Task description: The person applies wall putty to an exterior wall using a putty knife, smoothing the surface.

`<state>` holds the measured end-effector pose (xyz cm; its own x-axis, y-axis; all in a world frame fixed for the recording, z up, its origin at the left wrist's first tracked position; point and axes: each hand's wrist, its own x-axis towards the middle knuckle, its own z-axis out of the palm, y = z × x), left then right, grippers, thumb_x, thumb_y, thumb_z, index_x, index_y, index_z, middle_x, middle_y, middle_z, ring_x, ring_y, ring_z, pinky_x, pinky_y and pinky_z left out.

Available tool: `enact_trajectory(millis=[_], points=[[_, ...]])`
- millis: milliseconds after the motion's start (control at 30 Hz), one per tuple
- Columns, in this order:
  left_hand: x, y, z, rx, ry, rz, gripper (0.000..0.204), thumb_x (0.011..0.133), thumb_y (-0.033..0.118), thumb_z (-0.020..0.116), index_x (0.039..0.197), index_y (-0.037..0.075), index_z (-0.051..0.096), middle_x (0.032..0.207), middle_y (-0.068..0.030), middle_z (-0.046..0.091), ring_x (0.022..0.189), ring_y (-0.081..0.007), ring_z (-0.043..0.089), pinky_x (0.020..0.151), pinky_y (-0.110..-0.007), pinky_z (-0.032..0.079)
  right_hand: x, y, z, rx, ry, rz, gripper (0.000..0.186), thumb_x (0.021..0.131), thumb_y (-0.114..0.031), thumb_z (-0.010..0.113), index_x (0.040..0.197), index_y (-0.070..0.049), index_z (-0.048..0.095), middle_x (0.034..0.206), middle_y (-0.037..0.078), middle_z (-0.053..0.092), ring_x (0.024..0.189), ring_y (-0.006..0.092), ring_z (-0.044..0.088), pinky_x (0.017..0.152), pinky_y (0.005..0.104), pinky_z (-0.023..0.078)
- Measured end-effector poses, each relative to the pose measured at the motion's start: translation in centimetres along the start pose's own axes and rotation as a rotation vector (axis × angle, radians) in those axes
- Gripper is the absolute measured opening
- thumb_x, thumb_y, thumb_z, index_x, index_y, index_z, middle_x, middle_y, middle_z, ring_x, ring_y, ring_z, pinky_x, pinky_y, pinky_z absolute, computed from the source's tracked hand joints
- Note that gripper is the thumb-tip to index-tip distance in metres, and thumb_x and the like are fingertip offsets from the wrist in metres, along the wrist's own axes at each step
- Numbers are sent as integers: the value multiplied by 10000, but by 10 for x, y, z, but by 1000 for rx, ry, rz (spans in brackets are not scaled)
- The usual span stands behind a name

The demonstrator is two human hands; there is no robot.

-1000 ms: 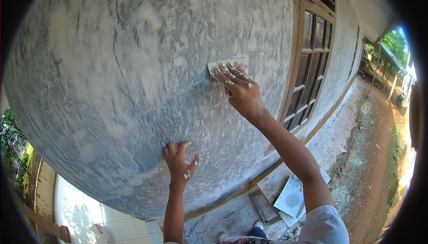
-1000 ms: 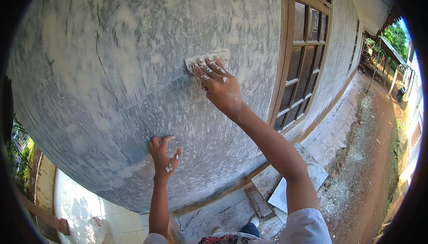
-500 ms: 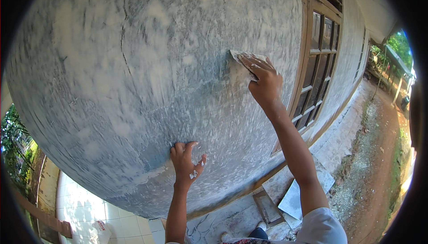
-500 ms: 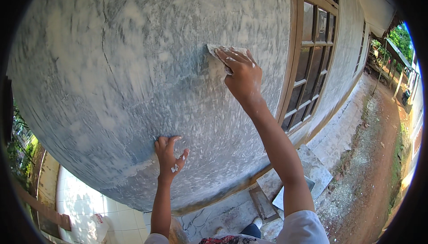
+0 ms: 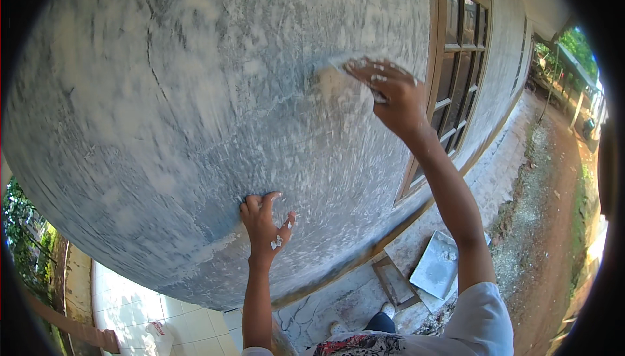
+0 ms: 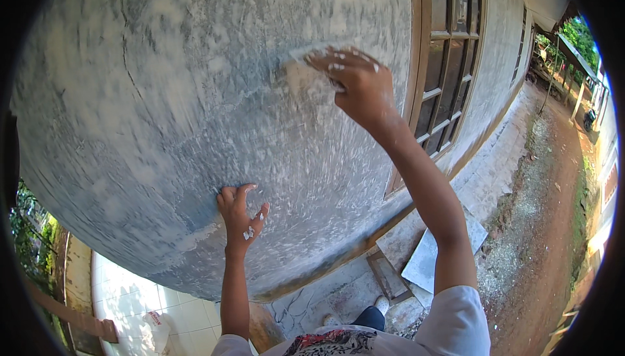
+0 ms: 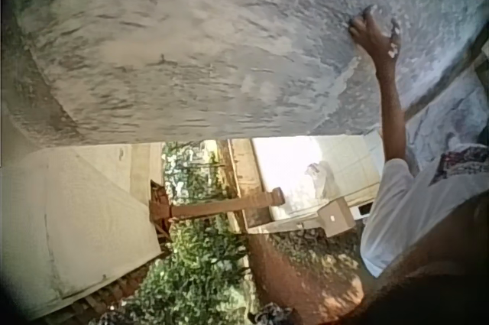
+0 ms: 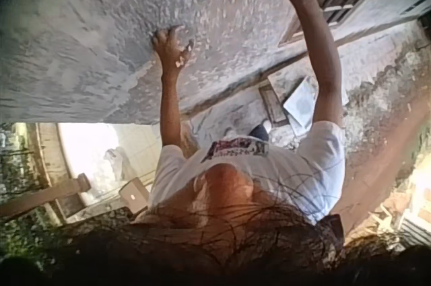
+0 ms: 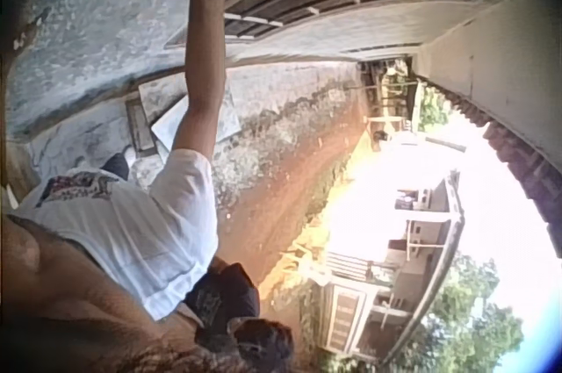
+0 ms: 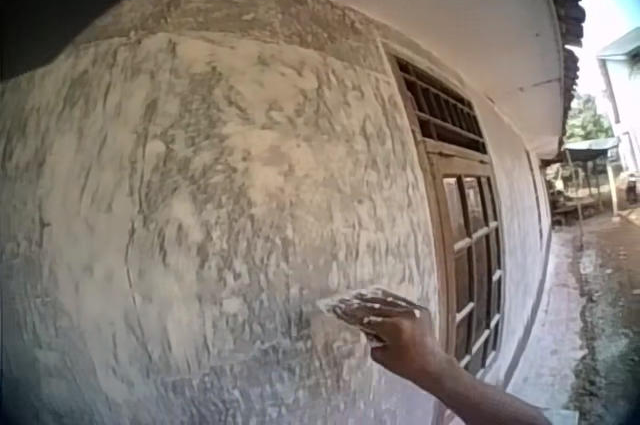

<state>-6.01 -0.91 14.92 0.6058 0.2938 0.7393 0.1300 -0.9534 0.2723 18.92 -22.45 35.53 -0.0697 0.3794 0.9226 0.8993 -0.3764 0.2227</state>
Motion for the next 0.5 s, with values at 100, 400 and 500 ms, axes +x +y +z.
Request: enact_trajectory(millis=[100,400,500], points=[[-3,7,5,-6,-41,-18,520,886,489,747,1221,96,678,1087,-123,485,1004,-311,437,955,-466,359,48,26,-5,-136,121,-78,522,774,42,696,1191,-256,790,1178,39,772,1164,193,711,1069,361,552],[4,1,3,39,-95,-16,543,854,413,797,1288,114,665,1123,-122,472,1027,-309,425,978,-466,362,-111,-19,59,15,-202,8,575,776,-46,775,1299,-280,730,1242,44,749,1246,198,666,1188,391,457],[16,3,3,37,-125,-14,552,873,437,795,1315,136,658,1136,-113,476,1051,-303,423,1000,-463,357,-173,-25,64,10,-380,-24,559,786,-94,800,1303,-295,729,1262,39,743,1296,192,634,1225,387,413]])
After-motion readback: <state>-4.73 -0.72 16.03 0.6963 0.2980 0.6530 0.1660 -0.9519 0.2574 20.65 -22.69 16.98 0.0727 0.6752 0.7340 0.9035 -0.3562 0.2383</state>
